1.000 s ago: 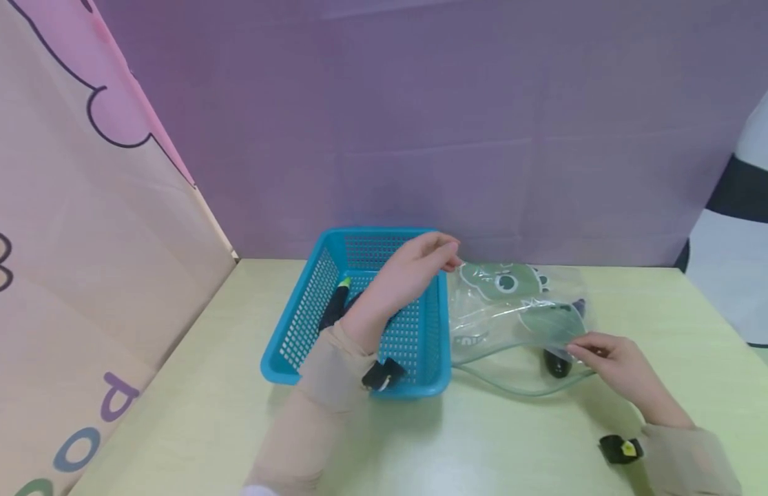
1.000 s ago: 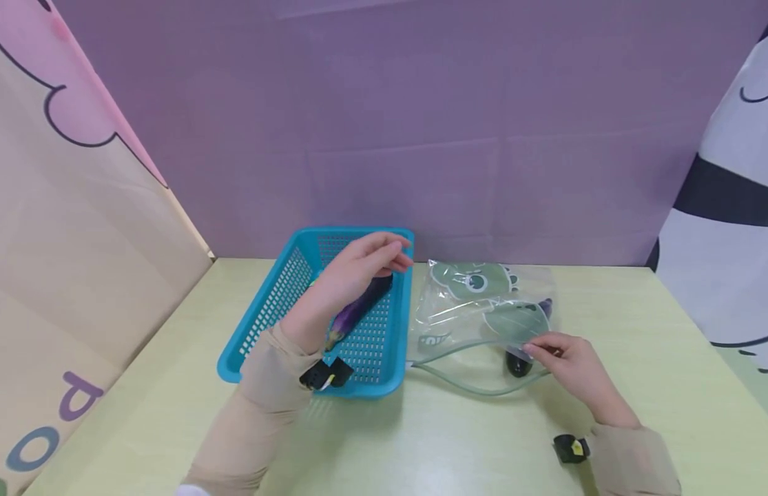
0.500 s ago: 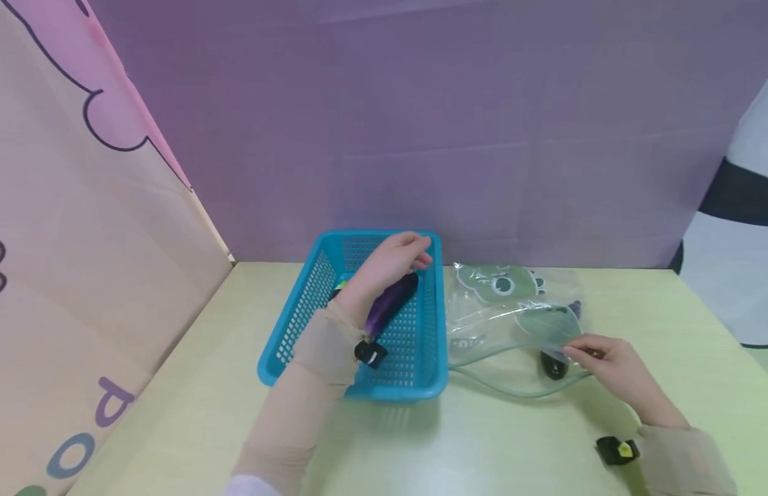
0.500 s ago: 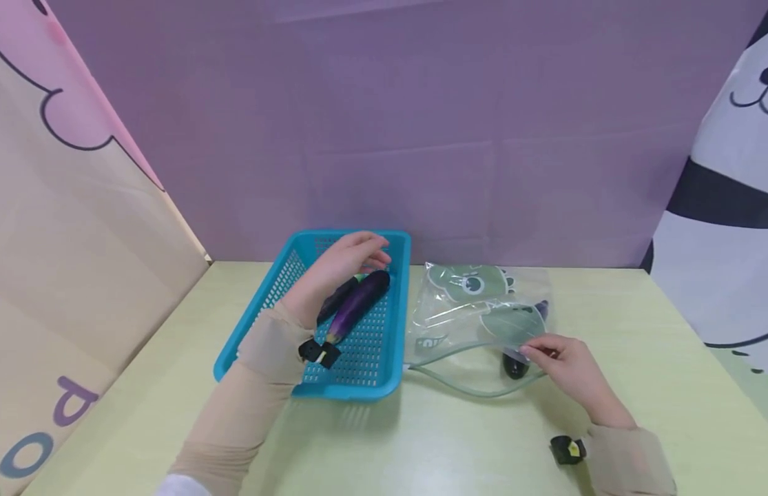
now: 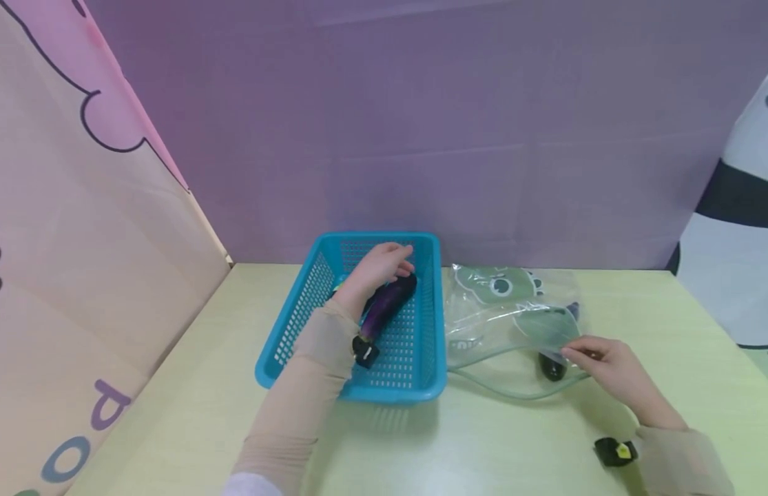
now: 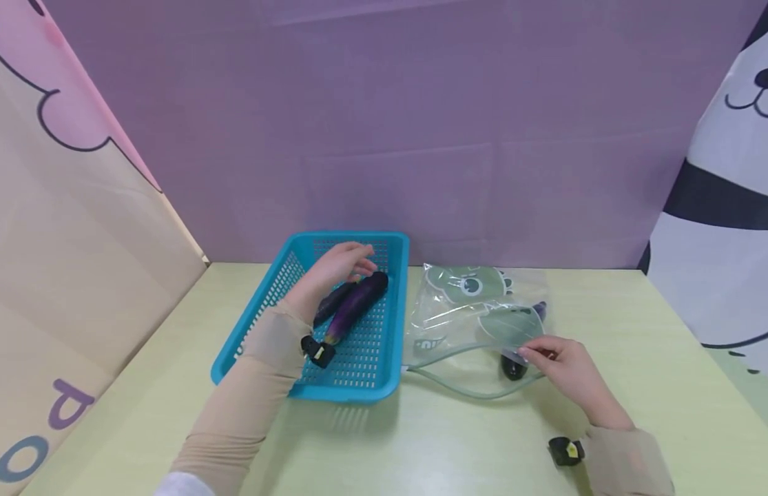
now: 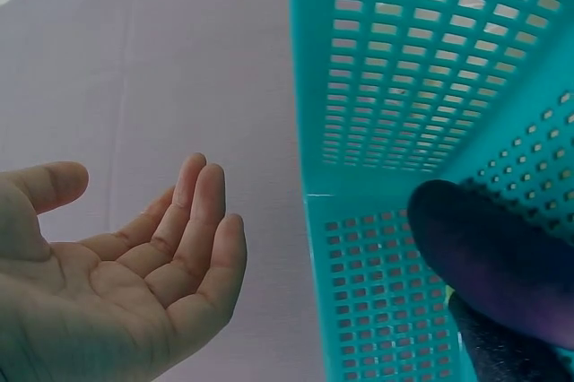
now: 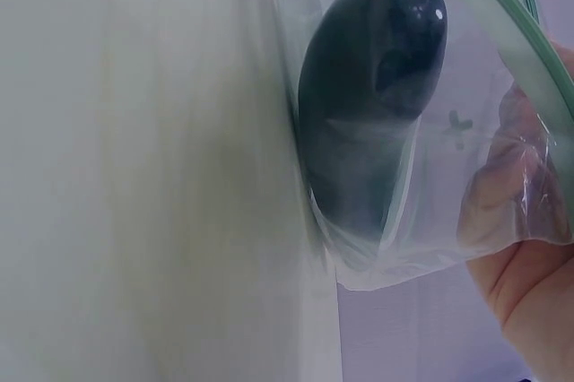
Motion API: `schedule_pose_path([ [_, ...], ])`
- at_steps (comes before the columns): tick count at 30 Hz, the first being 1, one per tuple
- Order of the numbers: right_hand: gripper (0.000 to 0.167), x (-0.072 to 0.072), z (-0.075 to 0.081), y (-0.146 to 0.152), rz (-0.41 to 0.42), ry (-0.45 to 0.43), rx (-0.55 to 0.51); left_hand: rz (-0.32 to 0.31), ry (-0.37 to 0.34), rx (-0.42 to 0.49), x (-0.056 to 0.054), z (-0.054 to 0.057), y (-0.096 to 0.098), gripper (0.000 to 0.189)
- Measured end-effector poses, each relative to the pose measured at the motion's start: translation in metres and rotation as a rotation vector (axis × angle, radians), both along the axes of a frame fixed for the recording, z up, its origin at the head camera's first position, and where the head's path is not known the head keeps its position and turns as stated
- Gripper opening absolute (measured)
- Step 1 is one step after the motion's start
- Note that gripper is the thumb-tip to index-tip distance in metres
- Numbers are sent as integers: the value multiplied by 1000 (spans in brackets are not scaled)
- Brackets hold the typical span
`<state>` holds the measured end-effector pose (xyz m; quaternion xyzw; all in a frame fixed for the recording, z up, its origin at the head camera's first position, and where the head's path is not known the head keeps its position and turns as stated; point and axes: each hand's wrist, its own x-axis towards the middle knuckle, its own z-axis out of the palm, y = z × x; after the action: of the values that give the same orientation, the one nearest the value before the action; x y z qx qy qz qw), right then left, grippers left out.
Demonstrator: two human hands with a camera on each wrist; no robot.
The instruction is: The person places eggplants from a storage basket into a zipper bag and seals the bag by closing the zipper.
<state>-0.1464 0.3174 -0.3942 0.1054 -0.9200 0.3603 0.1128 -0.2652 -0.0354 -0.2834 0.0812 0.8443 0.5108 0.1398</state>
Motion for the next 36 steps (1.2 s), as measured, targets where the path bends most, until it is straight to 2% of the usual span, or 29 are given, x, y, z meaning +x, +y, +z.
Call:
schedule_pose_path([
  [13,10,-1,0,0,6,5,2,19,-48,50,-6,-14,-1,46],
  [31,10,0,0,-1,2,-2,1,49,-83,33,-17,-36,-7,50],
  [36,10,0,-1,0,9,6,-6,64,-92,33,-17,-39,-7,50],
])
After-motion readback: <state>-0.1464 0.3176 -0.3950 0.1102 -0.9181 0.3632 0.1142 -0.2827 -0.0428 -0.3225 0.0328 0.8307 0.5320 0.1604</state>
